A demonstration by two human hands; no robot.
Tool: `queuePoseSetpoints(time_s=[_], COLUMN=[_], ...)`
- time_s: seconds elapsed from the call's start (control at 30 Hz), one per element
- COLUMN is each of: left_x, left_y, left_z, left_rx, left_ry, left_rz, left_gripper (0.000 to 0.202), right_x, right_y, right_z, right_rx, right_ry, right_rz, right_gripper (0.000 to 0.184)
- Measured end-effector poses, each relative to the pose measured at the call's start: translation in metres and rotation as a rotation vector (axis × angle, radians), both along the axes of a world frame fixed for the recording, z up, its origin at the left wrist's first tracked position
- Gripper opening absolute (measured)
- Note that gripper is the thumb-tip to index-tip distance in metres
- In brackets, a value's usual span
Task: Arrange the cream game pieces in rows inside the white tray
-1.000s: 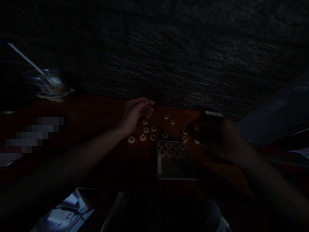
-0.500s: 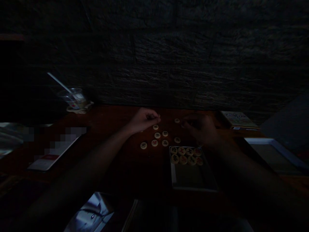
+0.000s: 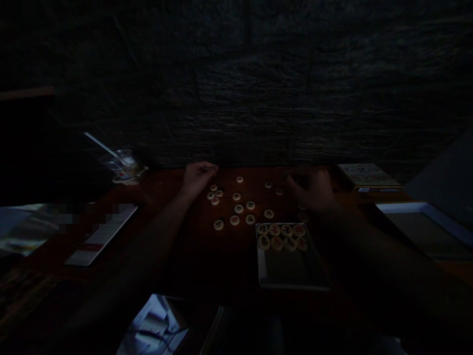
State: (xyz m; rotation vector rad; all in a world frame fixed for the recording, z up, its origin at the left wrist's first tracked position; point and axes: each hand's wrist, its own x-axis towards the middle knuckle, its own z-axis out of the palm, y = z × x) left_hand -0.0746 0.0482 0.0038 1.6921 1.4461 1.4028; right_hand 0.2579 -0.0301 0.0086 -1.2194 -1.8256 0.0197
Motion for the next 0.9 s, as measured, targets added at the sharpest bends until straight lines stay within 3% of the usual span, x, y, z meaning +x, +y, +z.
queuePoseSetpoints(time_s=[0.27,0.57,0.67,0.9], left_x=[-0.018,0.035,0.046,0.049], left_y=[0.007,-0.014,-0.016,-0.017], left_z=[-0.006,-0.009,-0.009,-0.014], left_rx=[-0.038,0.041,0.123,0.215], left_ry=[0.198,0.428,0.645,0.777], left_rz=[-0.019,-0.313,-0.433,-0.440], left_gripper=[0.008,0.033,0.039,0.044], right_x=[0.003,0.005,0.008,0.022], right_y=[0.002,0.002,0.004,0.016], right_z=[0.000,0.001,0.004,0.006], right_rx=[0.011,-0.031,-0.035,-0.154], right_ry=[0.000,0.023,0.068,0.153], right_rz=[-0.022,-0.034,-0.065,-0.106], right_gripper=[0.027,0.026,0.026,0.033])
